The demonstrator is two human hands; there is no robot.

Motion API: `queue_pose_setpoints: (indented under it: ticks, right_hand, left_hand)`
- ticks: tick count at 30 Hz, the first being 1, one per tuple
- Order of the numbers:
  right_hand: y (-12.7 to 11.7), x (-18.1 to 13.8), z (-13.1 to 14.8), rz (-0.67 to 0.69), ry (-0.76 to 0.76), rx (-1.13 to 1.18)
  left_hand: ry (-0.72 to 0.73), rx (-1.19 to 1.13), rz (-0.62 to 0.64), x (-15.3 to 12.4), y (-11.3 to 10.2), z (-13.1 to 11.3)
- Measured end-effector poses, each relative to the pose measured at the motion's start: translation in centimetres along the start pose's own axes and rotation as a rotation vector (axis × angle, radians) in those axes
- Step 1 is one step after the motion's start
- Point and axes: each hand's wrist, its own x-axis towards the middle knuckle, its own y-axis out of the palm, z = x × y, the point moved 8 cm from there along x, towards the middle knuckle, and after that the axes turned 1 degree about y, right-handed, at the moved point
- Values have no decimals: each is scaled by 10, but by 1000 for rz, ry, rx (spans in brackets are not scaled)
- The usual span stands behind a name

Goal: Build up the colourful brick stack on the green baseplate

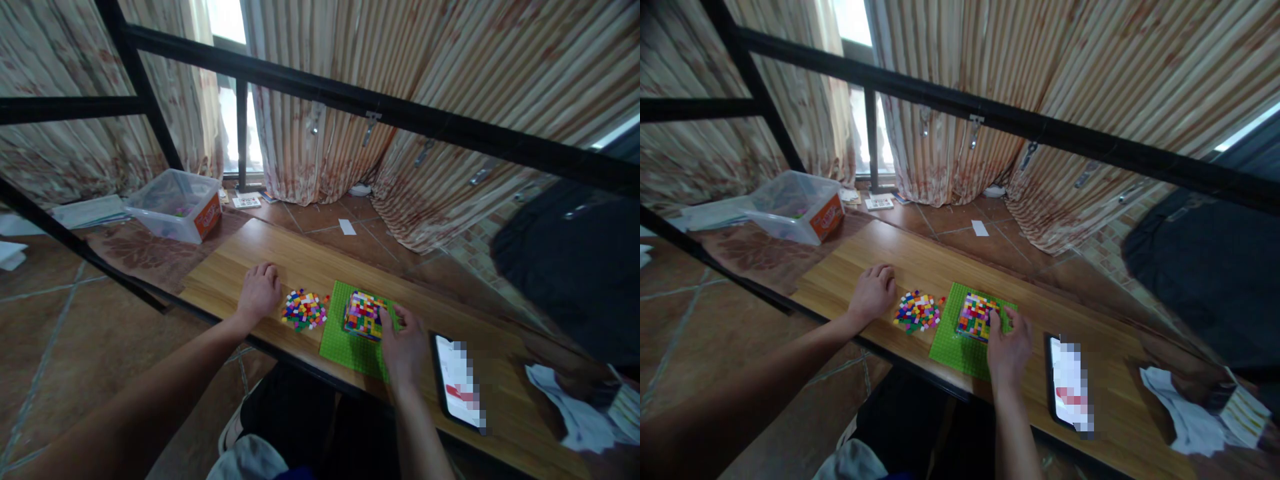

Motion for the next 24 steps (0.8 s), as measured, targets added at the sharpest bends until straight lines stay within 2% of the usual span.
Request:
queue_pose_setpoints:
  ticks: [7,20,24]
  right_hand:
    - [14,-2,-13,5,62,59]
    - [21,-12,4,-28,-108,49]
    - [22,-12,6,-23,-111,38]
  left_hand:
    - [-10,-9,9,-1,1,0]
    - [6,4,-12,-1,3,1]
    - [4,14,-10,-2,2,0]
